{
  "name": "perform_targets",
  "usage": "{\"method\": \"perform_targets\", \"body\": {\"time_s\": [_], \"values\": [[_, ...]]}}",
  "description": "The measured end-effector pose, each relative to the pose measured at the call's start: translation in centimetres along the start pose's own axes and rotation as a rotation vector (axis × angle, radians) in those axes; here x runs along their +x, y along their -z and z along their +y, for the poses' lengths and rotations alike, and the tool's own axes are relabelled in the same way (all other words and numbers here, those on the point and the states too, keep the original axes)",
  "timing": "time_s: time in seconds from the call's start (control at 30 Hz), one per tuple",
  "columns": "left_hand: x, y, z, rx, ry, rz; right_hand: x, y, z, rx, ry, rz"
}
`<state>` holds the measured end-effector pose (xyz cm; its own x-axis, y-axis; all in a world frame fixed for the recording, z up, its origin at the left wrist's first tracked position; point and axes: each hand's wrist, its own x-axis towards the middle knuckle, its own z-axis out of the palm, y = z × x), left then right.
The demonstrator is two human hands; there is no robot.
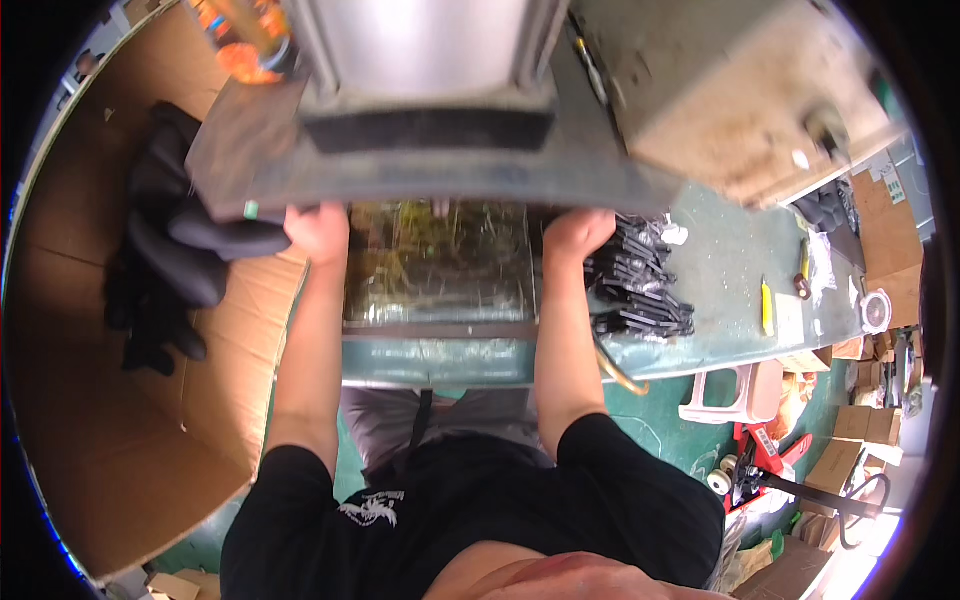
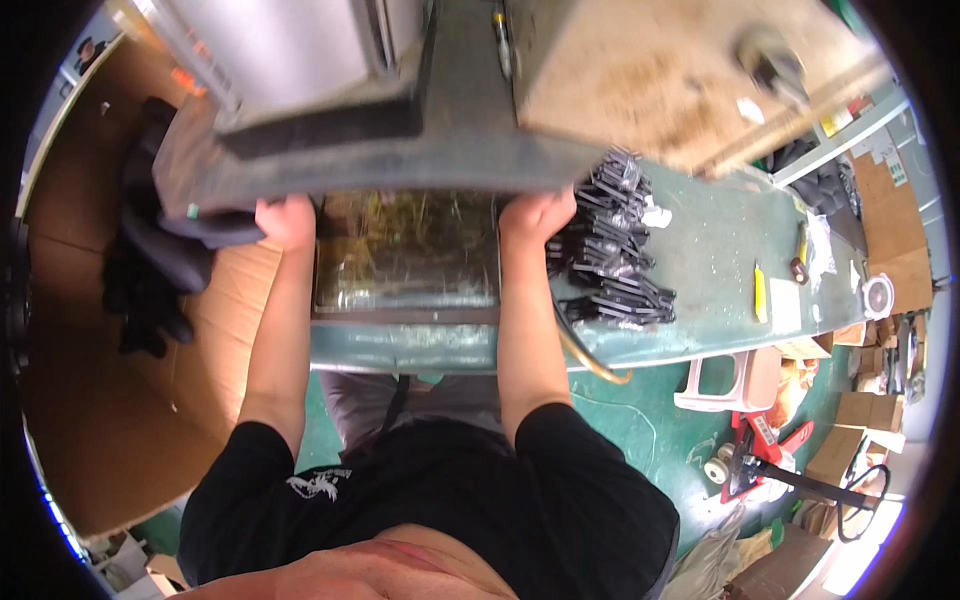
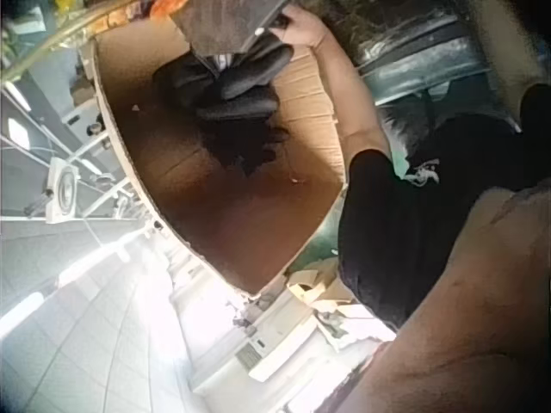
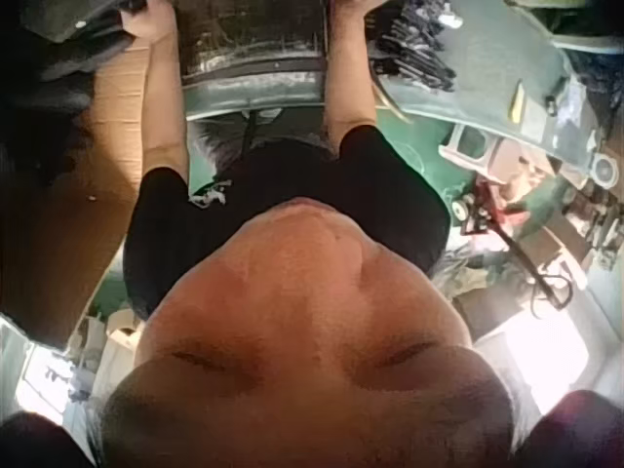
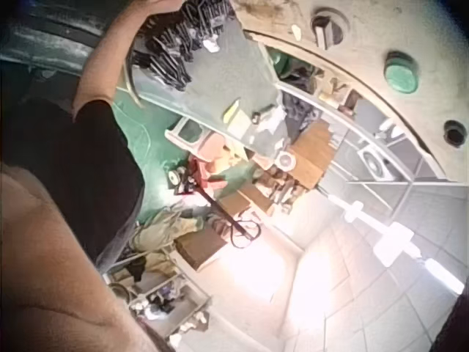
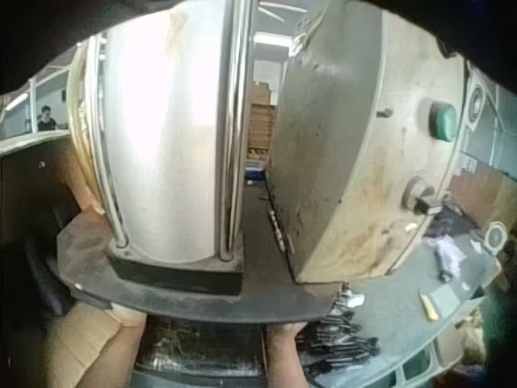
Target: Assembling bicycle seats by attaching rails to seat cushions using a specialized press machine.
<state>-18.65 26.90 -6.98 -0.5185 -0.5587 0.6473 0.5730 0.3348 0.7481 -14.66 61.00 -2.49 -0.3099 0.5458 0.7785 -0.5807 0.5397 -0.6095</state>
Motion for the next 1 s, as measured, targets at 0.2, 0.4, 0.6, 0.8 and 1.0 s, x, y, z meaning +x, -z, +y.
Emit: {"method": "perform_targets", "body": {"time_s": [0.2,0.4,0.6,0.8,1.0], "values": [[2.2,-2.9,0.3,0.128,0.127,-0.016,1.9,-1.1,0.9,0.175,-0.233,-0.049],[1.3,4.8,4.8,0.197,0.113,-0.443,2.7,4.7,-2.3,-0.044,-0.359,-0.402],[0.1,24.3,7.0,0.753,-0.400,-0.203,9.2,20.2,-1.3,-0.520,-0.180,-0.862],[3.1,31.9,1.6,1.336,-0.040,0.034,10.4,22.8,4.9,-0.799,-0.017,-1.192],[6.2,25.9,1.9,1.569,0.307,-0.323,11.1,21.7,5.2,-0.857,-0.029,-1.302]]}}
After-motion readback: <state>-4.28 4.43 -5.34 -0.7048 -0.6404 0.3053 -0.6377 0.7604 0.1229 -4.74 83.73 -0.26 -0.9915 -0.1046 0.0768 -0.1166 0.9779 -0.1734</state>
